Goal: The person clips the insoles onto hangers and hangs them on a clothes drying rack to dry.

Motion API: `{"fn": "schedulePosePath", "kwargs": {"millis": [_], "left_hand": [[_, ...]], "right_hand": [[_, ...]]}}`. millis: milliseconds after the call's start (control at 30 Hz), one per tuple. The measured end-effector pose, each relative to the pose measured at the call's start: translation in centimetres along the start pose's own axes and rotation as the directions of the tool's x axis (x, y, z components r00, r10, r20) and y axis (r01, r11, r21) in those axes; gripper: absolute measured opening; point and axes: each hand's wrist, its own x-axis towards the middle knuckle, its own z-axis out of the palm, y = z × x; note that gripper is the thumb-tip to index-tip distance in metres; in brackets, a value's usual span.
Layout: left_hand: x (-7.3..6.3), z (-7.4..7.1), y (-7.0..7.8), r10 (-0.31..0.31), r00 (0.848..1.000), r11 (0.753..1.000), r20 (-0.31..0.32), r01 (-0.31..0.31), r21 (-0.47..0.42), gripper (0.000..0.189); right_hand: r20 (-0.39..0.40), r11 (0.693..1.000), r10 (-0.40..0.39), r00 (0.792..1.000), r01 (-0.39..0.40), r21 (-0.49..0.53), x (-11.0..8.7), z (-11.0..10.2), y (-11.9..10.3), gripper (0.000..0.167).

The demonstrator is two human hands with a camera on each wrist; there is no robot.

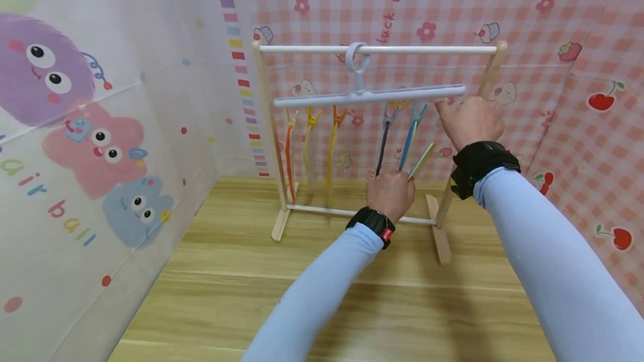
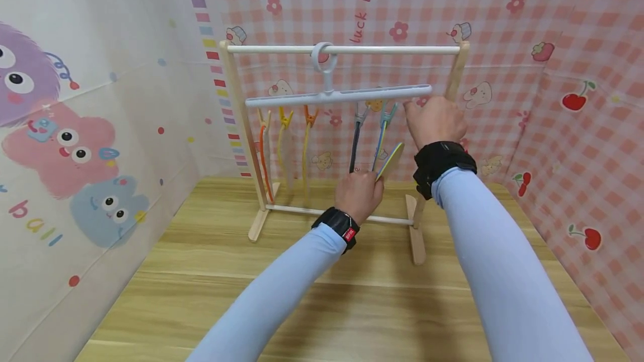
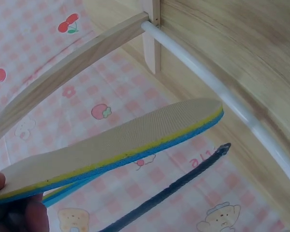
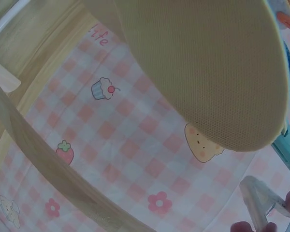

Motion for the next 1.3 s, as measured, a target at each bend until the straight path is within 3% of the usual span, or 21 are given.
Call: {"fn": "schedulePosePath", "kwargs": {"millis": [300, 933, 1100, 1300], "left_hand": [[0.7, -0.2, 0.8, -0.047, 0.999, 0.999, 0.022, 0.047, 0.024, 0.033], [3.0, -1.0, 2.7, -0.041, 0.999, 0.993, -0.005, 0.041, 0.111, 0.043], [3.5, -1.2, 3.1, -0.028, 0.999, 0.992, -0.02, 0.03, 0.122, 0.045], [2.9, -1.3, 3.6, 0.022, 0.999, 0.983, 0.029, -0.027, 0.179, 0.047]], "right_hand": [[-0.017, 1.0, 0.018, 1.0, -0.018, 0.018, -0.3, -0.4, -0.2, 0.06], [-0.064, 0.999, 0.004, 0.998, -0.002, 0.041, -1.2, -0.7, -0.9, 0.053], [-0.076, 0.998, -0.012, 0.997, 0.017, 0.062, -1.3, -0.6, -0.7, 0.054], [-0.082, 0.996, -0.027, 0.996, 0.034, 0.087, -1.5, -0.4, 0.0, 0.058]]}}
